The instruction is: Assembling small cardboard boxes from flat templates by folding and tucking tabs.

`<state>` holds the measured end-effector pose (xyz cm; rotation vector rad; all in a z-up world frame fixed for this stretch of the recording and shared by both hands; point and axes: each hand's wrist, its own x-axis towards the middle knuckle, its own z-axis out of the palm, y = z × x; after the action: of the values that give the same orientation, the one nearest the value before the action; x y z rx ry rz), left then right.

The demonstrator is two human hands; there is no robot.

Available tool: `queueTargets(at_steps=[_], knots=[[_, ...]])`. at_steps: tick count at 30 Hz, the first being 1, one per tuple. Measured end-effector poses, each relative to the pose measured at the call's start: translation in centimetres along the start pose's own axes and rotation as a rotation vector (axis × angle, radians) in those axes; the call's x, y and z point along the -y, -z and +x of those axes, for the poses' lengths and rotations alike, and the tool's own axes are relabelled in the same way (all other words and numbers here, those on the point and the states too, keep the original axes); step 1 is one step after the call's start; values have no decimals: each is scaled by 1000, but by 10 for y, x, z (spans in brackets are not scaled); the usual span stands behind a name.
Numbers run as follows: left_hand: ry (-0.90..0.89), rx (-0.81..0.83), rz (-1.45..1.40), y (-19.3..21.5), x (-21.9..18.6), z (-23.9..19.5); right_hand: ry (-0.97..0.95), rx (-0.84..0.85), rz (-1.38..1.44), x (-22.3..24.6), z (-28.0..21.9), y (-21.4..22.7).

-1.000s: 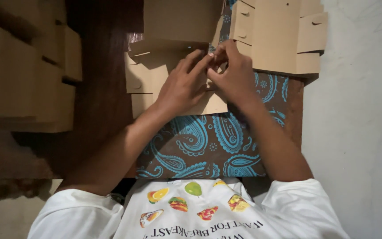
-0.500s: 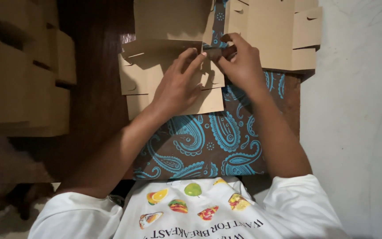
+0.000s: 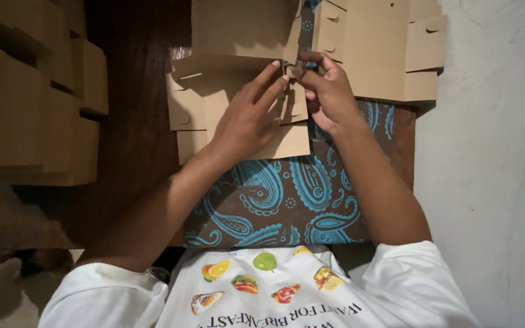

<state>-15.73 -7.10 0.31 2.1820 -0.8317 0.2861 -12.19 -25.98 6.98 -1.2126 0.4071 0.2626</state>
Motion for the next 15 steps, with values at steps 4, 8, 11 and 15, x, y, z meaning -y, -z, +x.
queueTargets(at_steps=[4,8,11,15], knots=[[1,5,46,0,-2,2,27,-68,17,-11,11,3],[13,39,35,4,-5,2,119,-87,-43,-16,10,-1],[12,35,19,6,-6,2,143,-97,-47,-15,8,-4],[26,60,30,4,-4,2,160,-111,-167,-18,7,-3]])
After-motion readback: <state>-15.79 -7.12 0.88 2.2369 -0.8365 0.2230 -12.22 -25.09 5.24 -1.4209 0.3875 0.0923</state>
